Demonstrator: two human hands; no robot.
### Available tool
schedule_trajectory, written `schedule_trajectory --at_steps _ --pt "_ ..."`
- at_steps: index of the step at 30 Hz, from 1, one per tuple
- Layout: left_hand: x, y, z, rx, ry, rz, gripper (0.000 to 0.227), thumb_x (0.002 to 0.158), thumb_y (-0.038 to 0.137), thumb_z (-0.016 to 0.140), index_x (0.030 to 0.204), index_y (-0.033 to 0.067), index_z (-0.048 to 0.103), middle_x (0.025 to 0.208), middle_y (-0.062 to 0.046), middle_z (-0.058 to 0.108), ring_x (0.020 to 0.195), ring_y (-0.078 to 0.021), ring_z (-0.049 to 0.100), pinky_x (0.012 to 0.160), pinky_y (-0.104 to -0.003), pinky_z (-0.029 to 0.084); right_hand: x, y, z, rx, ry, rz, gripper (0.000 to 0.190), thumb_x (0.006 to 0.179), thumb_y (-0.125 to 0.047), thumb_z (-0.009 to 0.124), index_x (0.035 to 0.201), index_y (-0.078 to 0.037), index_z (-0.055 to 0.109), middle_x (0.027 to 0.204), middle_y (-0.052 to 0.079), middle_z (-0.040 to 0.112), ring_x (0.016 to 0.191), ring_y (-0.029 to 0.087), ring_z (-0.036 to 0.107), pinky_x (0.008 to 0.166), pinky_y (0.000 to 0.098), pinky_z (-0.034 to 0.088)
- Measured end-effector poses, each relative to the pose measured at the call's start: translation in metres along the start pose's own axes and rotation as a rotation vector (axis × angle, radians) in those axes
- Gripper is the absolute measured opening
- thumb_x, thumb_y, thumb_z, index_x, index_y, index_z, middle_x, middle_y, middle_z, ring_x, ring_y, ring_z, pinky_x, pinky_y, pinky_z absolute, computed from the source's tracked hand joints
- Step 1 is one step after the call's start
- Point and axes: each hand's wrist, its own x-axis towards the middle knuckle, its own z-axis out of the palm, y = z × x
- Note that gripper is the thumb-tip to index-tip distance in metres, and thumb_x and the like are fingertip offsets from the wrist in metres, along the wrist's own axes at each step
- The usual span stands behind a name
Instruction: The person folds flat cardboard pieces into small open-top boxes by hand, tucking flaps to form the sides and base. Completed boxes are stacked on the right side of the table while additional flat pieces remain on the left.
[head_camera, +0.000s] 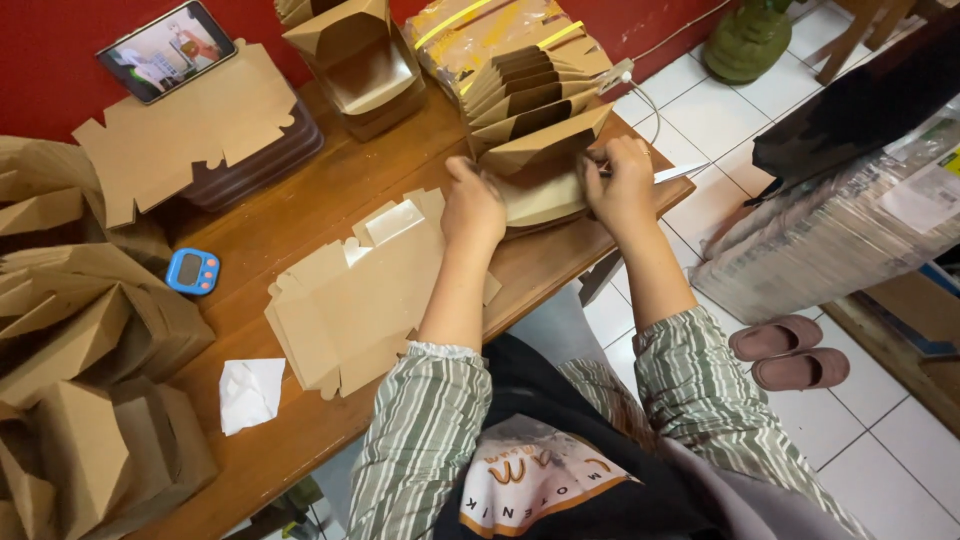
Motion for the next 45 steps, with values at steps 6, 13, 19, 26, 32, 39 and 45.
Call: schedule_trajectory --at_steps 6,13,19,26,32,39,45 --pt "0.019 -0.016 0.013 -0.179 0.022 -0.029 0.076 0.093 0.017 0.06 0.153 0.0005 0.018 0.148 -0.036 0.036 0.14 -0.0552 0.037 0.115 -0.065 0.034 0.021 -0.042 -0.028 0.314 -0.237 0.36 0.042 0.1 -0.006 0.065 0.134 0.007 0.044 0.125 0.035 0.055 0.117 0.054 0.056 0.093 0.0625 0.052" --pt "0.025 -0.02 0.025 -0.285 -0.1 -0.129 0.071 0.093 0.019 0.05 0.158 0.0137 0.021 0.151 -0.024 0.046 0.142 -0.04 0.045 0.119 -0.056 0.034 0.02 -0.032 -0.005 0.329 -0.483 0.486 0.039 0.108 -0.025 0.048 0.143 -0.009 0.044 0.135 0.032 0.055 0.128 0.053 0.049 0.107 0.0656 0.04" --pt "0.026 -0.023 0.031 -0.389 -0.054 -0.138 0.077 0.088 0.011 0.053 0.157 0.0217 0.023 0.154 -0.018 0.047 0.144 -0.0336 0.043 0.122 -0.051 0.032 0.004 -0.026 0.009 0.465 -0.314 0.478 0.039 0.108 -0.017 0.043 0.146 -0.009 0.05 0.14 0.024 0.057 0.135 0.04 0.049 0.111 0.0554 0.04" --pt "0.075 -0.04 0.053 -0.668 -0.116 0.104 0.079 0.077 -0.01 0.042 0.154 -0.0079 0.027 0.154 -0.038 0.035 0.148 -0.0461 0.03 0.126 -0.055 0.021 0.011 -0.05 0.0 0.58 -0.2 0.501 0.045 0.109 -0.011 0.041 0.152 0.003 0.039 0.151 0.032 0.043 0.143 0.043 0.037 0.119 0.0587 0.027" --pt "0.048 -0.031 0.026 -0.687 -0.206 0.044 0.085 0.08 -0.002 0.053 0.16 0.0013 0.023 0.16 -0.031 0.03 0.151 -0.0402 0.025 0.126 -0.051 0.021 -0.006 -0.036 0.016 0.618 -0.177 0.531 0.055 0.106 -0.007 0.05 0.157 0.003 0.03 0.159 0.031 0.029 0.15 0.042 0.023 0.125 0.0553 0.016" --pt "-0.01 -0.098 -0.031 -0.715 -0.024 0.331 0.083 0.084 -0.006 0.06 0.16 0.0019 0.025 0.156 -0.043 0.022 0.147 -0.0585 0.018 0.121 -0.067 0.018 -0.019 -0.158 -0.023 0.335 0.247 -0.26 0.044 0.092 -0.007 0.063 0.131 0.007 0.049 0.15 0.028 0.04 0.147 0.048 0.024 0.122 0.0659 0.013" --pt "-0.129 -0.177 -0.116 -0.636 0.283 0.213 0.063 0.084 -0.008 0.051 0.144 0.0097 0.05 0.148 -0.013 0.053 0.143 -0.0303 0.042 0.116 -0.052 0.035 -0.064 -0.24 0.041 0.561 -0.726 -0.493 0.059 0.09 -0.021 0.069 0.143 -0.003 0.052 0.144 0.025 0.054 0.138 0.052 0.041 0.115 0.0624 0.033"
